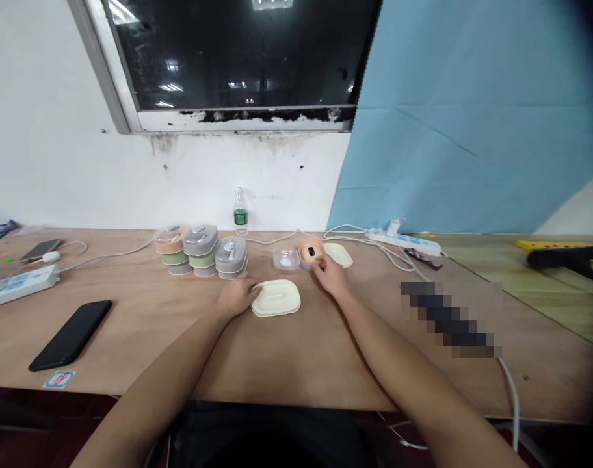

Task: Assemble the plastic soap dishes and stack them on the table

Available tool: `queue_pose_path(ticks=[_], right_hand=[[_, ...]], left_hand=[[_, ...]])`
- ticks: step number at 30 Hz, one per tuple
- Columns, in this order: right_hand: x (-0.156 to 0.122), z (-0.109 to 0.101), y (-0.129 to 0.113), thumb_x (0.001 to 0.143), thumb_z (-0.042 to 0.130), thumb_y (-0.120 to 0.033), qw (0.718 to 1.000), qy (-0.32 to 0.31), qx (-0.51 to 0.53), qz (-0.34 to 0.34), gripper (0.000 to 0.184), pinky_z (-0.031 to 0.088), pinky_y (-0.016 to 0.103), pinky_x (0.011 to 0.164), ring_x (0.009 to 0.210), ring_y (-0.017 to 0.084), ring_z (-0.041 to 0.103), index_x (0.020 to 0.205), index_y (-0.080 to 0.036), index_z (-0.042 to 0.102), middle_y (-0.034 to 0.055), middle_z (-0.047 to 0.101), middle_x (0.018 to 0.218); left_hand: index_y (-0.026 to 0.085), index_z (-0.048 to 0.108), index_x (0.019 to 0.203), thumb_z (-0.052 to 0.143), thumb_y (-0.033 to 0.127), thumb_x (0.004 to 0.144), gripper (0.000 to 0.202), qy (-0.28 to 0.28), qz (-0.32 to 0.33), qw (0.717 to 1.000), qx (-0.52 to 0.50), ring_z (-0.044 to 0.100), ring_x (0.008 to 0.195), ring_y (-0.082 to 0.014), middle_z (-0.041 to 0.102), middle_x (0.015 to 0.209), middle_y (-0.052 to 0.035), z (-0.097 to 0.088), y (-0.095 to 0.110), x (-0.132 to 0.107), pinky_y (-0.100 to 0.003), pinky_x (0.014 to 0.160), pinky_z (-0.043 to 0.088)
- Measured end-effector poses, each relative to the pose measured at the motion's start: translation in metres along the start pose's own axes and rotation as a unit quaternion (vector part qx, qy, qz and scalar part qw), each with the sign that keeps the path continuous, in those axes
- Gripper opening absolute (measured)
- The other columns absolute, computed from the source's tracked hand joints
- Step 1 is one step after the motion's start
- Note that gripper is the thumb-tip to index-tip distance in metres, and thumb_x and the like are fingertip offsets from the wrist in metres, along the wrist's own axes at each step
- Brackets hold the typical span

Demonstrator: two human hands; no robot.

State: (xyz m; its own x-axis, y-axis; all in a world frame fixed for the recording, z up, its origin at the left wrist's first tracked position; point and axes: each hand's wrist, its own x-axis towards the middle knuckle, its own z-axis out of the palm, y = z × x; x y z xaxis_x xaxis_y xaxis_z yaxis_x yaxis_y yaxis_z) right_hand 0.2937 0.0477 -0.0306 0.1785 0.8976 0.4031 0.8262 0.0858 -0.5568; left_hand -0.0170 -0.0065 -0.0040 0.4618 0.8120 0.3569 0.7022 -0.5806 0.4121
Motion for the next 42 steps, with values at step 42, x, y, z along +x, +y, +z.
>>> queue_pose_path(ticks=[42], right_hand=[[-0.042, -0.009, -0.059, 0.091, 0.037, -0.058, 0.937, -0.267, 0.143, -0.174, 0.058, 0.031, 0.024, 0.048, 0.047, 0.012, 0.042, 0.048, -0.020, 0.042, -0.0027, 0.045, 0.046]], left_hand=[[0.017, 0.066, 0.111, 0.041, 0.040, 0.091, 0.040, -0.034, -0.041, 0.995, -0.088, 0.065, 0.078, -0.0205, 0.072, 0.090, -0.0054, -0.011, -0.012, 0.002, -0.029, 0.068, 0.047]])
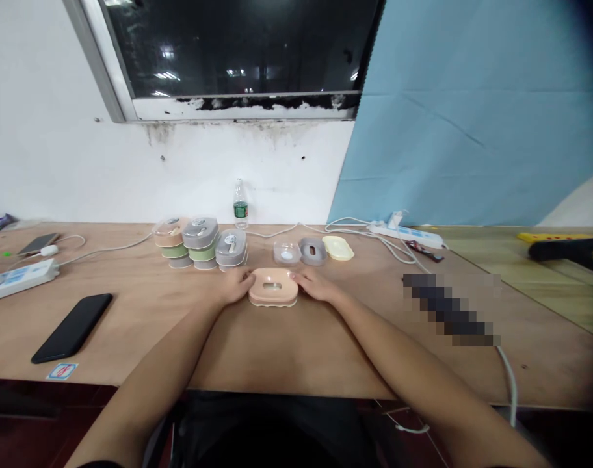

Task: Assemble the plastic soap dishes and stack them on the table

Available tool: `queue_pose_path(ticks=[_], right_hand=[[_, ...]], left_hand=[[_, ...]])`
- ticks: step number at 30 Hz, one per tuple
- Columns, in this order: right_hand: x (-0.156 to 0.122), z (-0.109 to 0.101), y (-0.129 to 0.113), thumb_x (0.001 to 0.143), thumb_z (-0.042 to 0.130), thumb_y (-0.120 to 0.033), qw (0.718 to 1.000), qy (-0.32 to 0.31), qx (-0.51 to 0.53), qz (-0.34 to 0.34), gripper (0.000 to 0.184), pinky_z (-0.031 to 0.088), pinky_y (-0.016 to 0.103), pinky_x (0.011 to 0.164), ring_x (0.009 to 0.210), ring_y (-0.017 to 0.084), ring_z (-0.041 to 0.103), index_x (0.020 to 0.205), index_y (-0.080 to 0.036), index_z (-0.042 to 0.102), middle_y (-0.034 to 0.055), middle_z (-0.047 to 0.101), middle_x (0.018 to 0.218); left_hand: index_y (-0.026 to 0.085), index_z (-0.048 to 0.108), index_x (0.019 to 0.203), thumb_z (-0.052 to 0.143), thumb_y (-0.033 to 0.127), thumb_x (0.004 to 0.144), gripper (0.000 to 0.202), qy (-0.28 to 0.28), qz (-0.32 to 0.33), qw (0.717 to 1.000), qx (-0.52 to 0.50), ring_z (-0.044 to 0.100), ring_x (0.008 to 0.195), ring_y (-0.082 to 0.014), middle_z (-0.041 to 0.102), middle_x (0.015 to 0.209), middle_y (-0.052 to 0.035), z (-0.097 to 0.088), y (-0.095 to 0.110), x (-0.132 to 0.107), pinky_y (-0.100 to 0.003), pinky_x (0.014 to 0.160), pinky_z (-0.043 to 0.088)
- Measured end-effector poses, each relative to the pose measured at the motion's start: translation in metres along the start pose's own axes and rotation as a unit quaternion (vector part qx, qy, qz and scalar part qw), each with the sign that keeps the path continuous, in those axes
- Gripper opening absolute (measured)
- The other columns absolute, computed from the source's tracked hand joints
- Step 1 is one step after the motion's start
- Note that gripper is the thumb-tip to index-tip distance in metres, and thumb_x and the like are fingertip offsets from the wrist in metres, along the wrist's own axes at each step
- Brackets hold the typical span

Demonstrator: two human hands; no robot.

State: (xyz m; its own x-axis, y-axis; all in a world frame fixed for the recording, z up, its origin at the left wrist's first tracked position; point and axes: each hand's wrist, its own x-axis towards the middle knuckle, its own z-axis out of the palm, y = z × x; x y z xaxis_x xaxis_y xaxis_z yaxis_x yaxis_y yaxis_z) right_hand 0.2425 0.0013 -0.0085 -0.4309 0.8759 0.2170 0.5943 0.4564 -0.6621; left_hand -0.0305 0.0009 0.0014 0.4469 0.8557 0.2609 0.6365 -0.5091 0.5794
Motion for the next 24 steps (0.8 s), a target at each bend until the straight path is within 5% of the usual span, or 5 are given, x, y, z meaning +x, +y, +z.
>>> queue_pose_path(ticks=[7, 11, 14, 18, 24], right_hand=[[0.007, 0.006, 0.004, 0.090, 0.040, -0.052, 0.997, 0.006, -0.069, -0.025, 0.052, 0.021, 0.023, 0.046, 0.048, 0.010, 0.037, 0.050, -0.019, 0.040, -0.0032, 0.041, 0.048], [0.007, 0.010, 0.004, 0.085, 0.050, -0.048, 0.993, 0.085, -0.082, 0.019, 0.041, 0.025, 0.023, 0.048, 0.051, 0.010, 0.039, 0.056, -0.019, 0.048, -0.0037, 0.045, 0.052], [0.008, 0.011, 0.005, 0.082, 0.058, -0.043, 0.981, 0.177, -0.070, 0.042, 0.025, 0.033, 0.024, 0.054, 0.055, 0.012, 0.047, 0.086, -0.019, 0.060, -0.0043, 0.052, 0.058], [0.011, 0.008, 0.009, 0.084, 0.056, -0.037, 0.981, 0.188, -0.048, 0.027, 0.046, 0.041, 0.027, 0.065, 0.065, 0.016, 0.056, 0.126, -0.018, 0.051, -0.0021, 0.060, 0.068], [0.014, 0.005, 0.015, 0.078, 0.063, -0.031, 0.974, 0.200, -0.078, 0.068, 0.026, 0.043, 0.029, 0.069, 0.071, 0.017, 0.060, 0.102, -0.020, 0.064, 0.0020, 0.068, 0.081]], left_hand=[[0.017, 0.070, 0.089, 0.038, 0.038, 0.092, 0.038, -0.040, -0.043, 0.997, 0.053, 0.063, 0.073, -0.0199, 0.070, 0.079, -0.0048, 0.010, -0.001, 0.003, -0.029, 0.067, 0.047], [0.019, 0.069, 0.096, 0.038, 0.041, 0.093, 0.039, -0.047, -0.069, 0.995, 0.056, 0.064, 0.079, -0.0212, 0.071, 0.084, -0.0044, 0.014, -0.005, 0.004, -0.030, 0.071, 0.049], [0.020, 0.067, 0.107, 0.038, 0.043, 0.093, 0.039, -0.044, -0.082, 0.994, 0.063, 0.065, 0.089, -0.0233, 0.072, 0.096, -0.0058, 0.016, -0.009, 0.005, -0.032, 0.078, 0.049], [0.019, 0.054, 0.129, 0.040, 0.043, 0.093, 0.046, -0.008, -0.100, 0.992, 0.080, 0.061, 0.109, -0.0269, 0.065, 0.120, -0.0111, 0.021, -0.015, 0.006, -0.037, 0.091, 0.046], [0.018, 0.051, 0.131, 0.037, 0.050, 0.094, 0.051, 0.022, -0.098, 0.992, 0.074, 0.060, 0.111, -0.0281, 0.064, 0.123, -0.0127, 0.025, -0.020, 0.007, -0.039, 0.092, 0.046]])
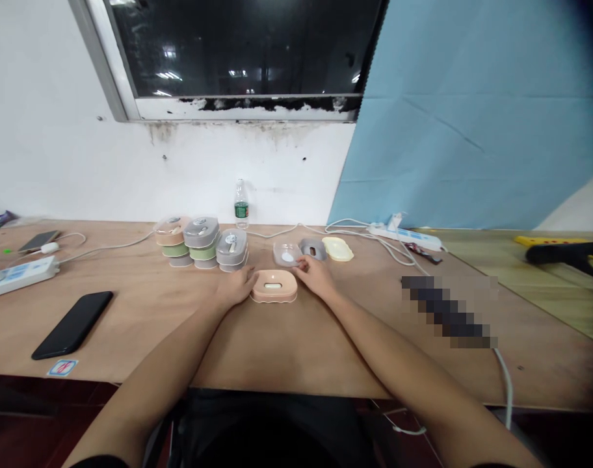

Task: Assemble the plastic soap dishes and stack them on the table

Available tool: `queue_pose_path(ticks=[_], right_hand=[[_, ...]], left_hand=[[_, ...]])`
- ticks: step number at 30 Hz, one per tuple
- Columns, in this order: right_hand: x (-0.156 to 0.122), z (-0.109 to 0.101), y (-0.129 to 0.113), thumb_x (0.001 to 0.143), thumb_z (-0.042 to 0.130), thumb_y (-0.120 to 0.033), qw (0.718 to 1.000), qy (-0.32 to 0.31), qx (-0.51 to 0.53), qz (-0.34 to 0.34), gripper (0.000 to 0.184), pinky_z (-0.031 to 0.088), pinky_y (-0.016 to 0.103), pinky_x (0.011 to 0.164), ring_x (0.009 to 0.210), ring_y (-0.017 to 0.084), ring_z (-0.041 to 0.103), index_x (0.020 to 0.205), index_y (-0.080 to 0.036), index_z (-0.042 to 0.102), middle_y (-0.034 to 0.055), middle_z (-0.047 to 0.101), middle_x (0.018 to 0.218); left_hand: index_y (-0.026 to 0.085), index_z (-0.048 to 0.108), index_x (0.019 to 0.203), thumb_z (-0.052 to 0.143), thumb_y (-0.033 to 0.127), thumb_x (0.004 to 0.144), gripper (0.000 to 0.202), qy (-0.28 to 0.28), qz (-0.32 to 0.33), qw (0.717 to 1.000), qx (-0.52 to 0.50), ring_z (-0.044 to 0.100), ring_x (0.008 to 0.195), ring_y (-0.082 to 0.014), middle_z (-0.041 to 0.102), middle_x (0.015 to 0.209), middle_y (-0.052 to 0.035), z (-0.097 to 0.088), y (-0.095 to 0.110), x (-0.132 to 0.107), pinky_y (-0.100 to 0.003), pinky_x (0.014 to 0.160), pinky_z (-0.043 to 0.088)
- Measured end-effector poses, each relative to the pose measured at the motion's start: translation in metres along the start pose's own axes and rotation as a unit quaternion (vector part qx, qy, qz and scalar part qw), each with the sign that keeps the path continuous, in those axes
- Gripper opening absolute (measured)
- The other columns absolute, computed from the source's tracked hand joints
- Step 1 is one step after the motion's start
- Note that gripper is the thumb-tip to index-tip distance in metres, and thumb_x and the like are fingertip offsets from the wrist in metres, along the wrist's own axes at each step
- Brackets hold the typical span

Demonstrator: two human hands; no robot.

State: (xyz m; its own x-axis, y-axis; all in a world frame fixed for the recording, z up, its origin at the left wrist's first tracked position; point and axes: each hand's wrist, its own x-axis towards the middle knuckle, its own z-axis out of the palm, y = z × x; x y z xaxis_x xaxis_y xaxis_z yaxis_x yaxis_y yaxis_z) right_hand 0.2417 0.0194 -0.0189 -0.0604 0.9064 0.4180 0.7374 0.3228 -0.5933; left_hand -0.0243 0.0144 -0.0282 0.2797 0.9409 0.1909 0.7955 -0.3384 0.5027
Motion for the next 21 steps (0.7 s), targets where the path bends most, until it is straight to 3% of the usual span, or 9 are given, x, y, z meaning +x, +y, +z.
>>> queue_pose_path(ticks=[5, 9, 13, 15, 18, 21], right_hand=[[0.000, -0.003, -0.001, 0.074, 0.067, -0.039, 0.997, 0.072, 0.001, 0.009, 0.026, 0.043, 0.030, 0.067, 0.070, 0.018, 0.060, 0.091, -0.020, 0.061, 0.0018, 0.065, 0.075], [-0.007, -0.008, -0.007, 0.074, 0.068, -0.047, 0.994, 0.099, 0.028, -0.044, 0.033, 0.042, 0.028, 0.063, 0.064, 0.015, 0.055, 0.091, -0.020, 0.058, 0.0022, 0.063, 0.077], [-0.018, -0.007, -0.016, 0.083, 0.058, -0.049, 0.989, 0.074, 0.080, -0.097, 0.032, 0.041, 0.026, 0.061, 0.061, 0.014, 0.052, 0.095, -0.020, 0.057, 0.0007, 0.059, 0.072], [-0.021, -0.004, -0.020, 0.087, 0.052, -0.049, 0.986, 0.061, 0.115, -0.109, 0.032, 0.041, 0.026, 0.062, 0.064, 0.014, 0.054, 0.099, -0.020, 0.056, 0.0012, 0.060, 0.075], [-0.021, -0.001, -0.021, 0.090, 0.046, -0.052, 0.983, 0.030, 0.150, -0.098, 0.035, 0.039, 0.025, 0.059, 0.062, 0.014, 0.052, 0.095, -0.019, 0.058, 0.0008, 0.059, 0.074], [-0.019, -0.002, -0.018, 0.090, 0.043, -0.057, 0.989, -0.014, 0.120, -0.087, 0.046, 0.033, 0.024, 0.054, 0.055, 0.012, 0.045, 0.070, -0.018, 0.055, -0.0008, 0.052, 0.060]], left_hand=[[0.020, 0.057, 0.125, 0.040, 0.059, 0.091, 0.055, 0.030, -0.007, 0.999, -0.014, 0.066, 0.092, -0.0263, 0.070, 0.099, -0.0092, -0.004, 0.003, -0.001, -0.035, 0.075, 0.049], [0.020, 0.050, 0.131, 0.048, 0.054, 0.089, 0.054, 0.101, 0.011, 0.994, -0.038, 0.065, 0.083, -0.0227, 0.068, 0.086, -0.0050, -0.011, 0.011, -0.003, -0.031, 0.069, 0.048], [0.019, 0.031, 0.146, 0.051, 0.051, 0.089, 0.068, 0.162, 0.060, 0.983, -0.067, 0.063, 0.081, -0.0191, 0.065, 0.109, -0.0084, -0.017, 0.018, -0.006, -0.031, 0.073, 0.048], [0.019, 0.033, 0.145, 0.049, 0.050, 0.091, 0.064, 0.168, 0.080, 0.980, -0.069, 0.062, 0.081, -0.0184, 0.063, 0.115, -0.0099, -0.019, 0.021, -0.008, -0.031, 0.073, 0.048], [0.019, 0.041, 0.141, 0.045, 0.048, 0.094, 0.056, 0.173, 0.086, 0.978, -0.076, 0.062, 0.078, -0.0177, 0.066, 0.103, -0.0078, -0.022, 0.024, -0.011, -0.029, 0.071, 0.048], [0.018, 0.039, 0.142, 0.047, 0.049, 0.093, 0.058, 0.177, 0.071, 0.978, -0.090, 0.061, 0.071, -0.0166, 0.066, 0.083, -0.0028, -0.026, 0.026, -0.014, -0.028, 0.067, 0.046]])
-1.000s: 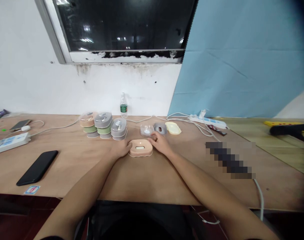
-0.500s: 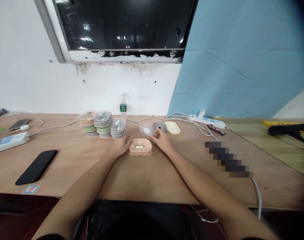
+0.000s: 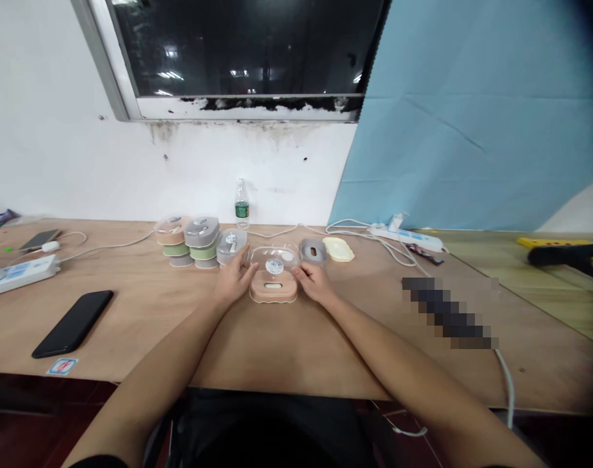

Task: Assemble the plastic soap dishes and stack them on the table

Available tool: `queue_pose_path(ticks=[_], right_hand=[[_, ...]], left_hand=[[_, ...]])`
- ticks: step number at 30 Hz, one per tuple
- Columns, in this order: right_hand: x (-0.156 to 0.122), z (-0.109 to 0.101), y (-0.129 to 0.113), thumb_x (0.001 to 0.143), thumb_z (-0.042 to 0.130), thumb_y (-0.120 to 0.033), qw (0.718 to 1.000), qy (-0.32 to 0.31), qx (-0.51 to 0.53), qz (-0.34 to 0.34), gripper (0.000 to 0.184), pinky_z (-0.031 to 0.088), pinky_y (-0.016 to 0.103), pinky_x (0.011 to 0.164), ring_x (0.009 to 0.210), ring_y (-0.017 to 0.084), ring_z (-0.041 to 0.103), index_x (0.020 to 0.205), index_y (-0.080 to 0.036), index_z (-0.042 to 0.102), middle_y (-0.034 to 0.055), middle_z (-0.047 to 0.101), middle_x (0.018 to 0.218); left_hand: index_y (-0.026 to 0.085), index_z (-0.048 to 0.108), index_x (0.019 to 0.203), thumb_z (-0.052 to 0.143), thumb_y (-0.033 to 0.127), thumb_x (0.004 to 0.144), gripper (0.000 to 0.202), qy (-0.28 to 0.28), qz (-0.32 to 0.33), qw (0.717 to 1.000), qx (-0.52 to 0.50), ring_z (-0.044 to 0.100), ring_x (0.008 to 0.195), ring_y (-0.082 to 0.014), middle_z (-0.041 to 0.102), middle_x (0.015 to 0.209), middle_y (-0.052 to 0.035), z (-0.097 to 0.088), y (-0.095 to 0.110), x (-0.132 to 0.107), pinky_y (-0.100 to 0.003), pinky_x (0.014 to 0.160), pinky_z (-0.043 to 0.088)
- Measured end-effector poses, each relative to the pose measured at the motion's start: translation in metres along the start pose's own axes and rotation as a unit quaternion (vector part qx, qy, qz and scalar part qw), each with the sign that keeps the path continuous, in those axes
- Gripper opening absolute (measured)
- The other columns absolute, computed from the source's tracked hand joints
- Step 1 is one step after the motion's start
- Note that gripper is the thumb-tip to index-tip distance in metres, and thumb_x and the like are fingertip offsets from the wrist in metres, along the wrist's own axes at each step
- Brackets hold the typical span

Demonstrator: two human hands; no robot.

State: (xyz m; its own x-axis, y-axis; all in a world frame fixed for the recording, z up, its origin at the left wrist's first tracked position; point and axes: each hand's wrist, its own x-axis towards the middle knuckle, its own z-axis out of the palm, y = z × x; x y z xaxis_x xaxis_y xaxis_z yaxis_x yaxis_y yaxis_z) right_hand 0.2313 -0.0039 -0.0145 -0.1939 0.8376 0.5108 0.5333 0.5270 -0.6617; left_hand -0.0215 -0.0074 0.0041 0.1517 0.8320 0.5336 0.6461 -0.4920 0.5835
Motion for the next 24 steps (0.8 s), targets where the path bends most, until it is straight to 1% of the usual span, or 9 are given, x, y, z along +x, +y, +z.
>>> queue_pose_path(ticks=[2, 5, 7, 9, 11, 14, 18, 24], right_hand=[[0.001, -0.002, 0.003, 0.090, 0.039, -0.061, 0.999, -0.031, -0.026, 0.001, 0.054, 0.030, 0.024, 0.053, 0.053, 0.012, 0.042, 0.059, -0.018, 0.048, -0.0011, 0.046, 0.054], [0.003, -0.005, 0.009, 0.088, 0.035, -0.066, 0.996, -0.072, -0.061, -0.002, 0.060, 0.025, 0.024, 0.051, 0.052, 0.011, 0.038, 0.053, -0.018, 0.042, -0.0019, 0.040, 0.051], [0.005, -0.005, 0.012, 0.086, 0.036, -0.069, 0.990, -0.108, -0.087, 0.005, 0.062, 0.022, 0.024, 0.050, 0.051, 0.010, 0.036, 0.050, -0.018, 0.039, -0.0028, 0.036, 0.050], [0.007, -0.006, 0.014, 0.084, 0.036, -0.071, 0.983, -0.148, -0.104, 0.021, 0.064, 0.019, 0.024, 0.049, 0.050, 0.009, 0.033, 0.049, -0.018, 0.037, -0.0037, 0.032, 0.050], [0.008, -0.006, 0.014, 0.082, 0.038, -0.072, 0.978, -0.174, -0.112, 0.035, 0.064, 0.018, 0.023, 0.048, 0.049, 0.008, 0.031, 0.048, -0.018, 0.037, -0.0044, 0.029, 0.049], [0.009, -0.007, 0.014, 0.082, 0.039, -0.071, 0.975, -0.184, -0.117, 0.044, 0.063, 0.017, 0.023, 0.048, 0.049, 0.008, 0.029, 0.048, -0.018, 0.037, -0.0050, 0.028, 0.049], [0.010, -0.007, 0.013, 0.084, 0.037, -0.070, 0.975, -0.184, -0.113, 0.047, 0.063, 0.019, 0.023, 0.048, 0.049, 0.008, 0.030, 0.049, -0.018, 0.040, -0.0050, 0.030, 0.050], [0.010, -0.008, 0.006, 0.086, 0.035, -0.068, 0.978, -0.168, -0.110, 0.057, 0.062, 0.021, 0.023, 0.047, 0.050, 0.010, 0.036, 0.050, -0.018, 0.042, -0.0036, 0.036, 0.050]], left_hand=[[0.018, 0.042, 0.140, 0.047, 0.049, 0.093, 0.057, -0.014, -0.006, 1.000, -0.001, 0.061, 0.068, -0.0167, 0.064, 0.073, -0.0003, -0.002, 0.000, 0.000, -0.027, 0.065, 0.044], [0.018, 0.055, 0.128, 0.043, 0.052, 0.093, 0.050, -0.057, -0.017, 0.998, 0.014, 0.061, 0.064, -0.0169, 0.062, 0.065, 0.0002, 0.000, -0.003, 0.001, -0.027, 0.061, 0.043], [0.018, 0.060, 0.122, 0.041, 0.055, 0.092, 0.050, -0.089, -0.028, 0.995, 0.020, 0.063, 0.067, -0.0182, 0.066, 0.071, -0.0023, 0.003, -0.007, 0.002, -0.027, 0.062, 0.045], [0.018, 0.062, 0.118, 0.042, 0.057, 0.091, 0.052, -0.121, -0.040, 0.991, 0.029, 0.065, 0.075, -0.0206, 0.070, 0.082, -0.0054, 0.007, -0.011, 0.002, -0.029, 0.066, 0.047], [0.019, 0.063, 0.116, 0.041, 0.059, 0.090, 0.053, -0.148, -0.045, 0.987, 0.042, 0.066, 0.083, -0.0228, 0.071, 0.092, -0.0074, 0.009, -0.013, 0.002, -0.031, 0.071, 0.049], [0.020, 0.061, 0.119, 0.039, 0.060, 0.091, 0.054, -0.166, -0.043, 0.984, 0.050, 0.066, 0.089, -0.0244, 0.071, 0.100, -0.0082, 0.011, -0.015, 0.002, -0.034, 0.077, 0.050], [0.021, 0.059, 0.122, 0.038, 0.060, 0.091, 0.053, -0.165, -0.060, 0.983, 0.046, 0.065, 0.096, -0.0251, 0.070, 0.108, -0.0081, 0.011, -0.016, 0.002, -0.036, 0.082, 0.050], [0.022, 0.060, 0.121, 0.035, 0.064, 0.091, 0.057, -0.163, -0.079, 0.982, 0.052, 0.065, 0.099, -0.0256, 0.069, 0.111, -0.0088, 0.013, -0.017, 0.002, -0.036, 0.083, 0.049]])
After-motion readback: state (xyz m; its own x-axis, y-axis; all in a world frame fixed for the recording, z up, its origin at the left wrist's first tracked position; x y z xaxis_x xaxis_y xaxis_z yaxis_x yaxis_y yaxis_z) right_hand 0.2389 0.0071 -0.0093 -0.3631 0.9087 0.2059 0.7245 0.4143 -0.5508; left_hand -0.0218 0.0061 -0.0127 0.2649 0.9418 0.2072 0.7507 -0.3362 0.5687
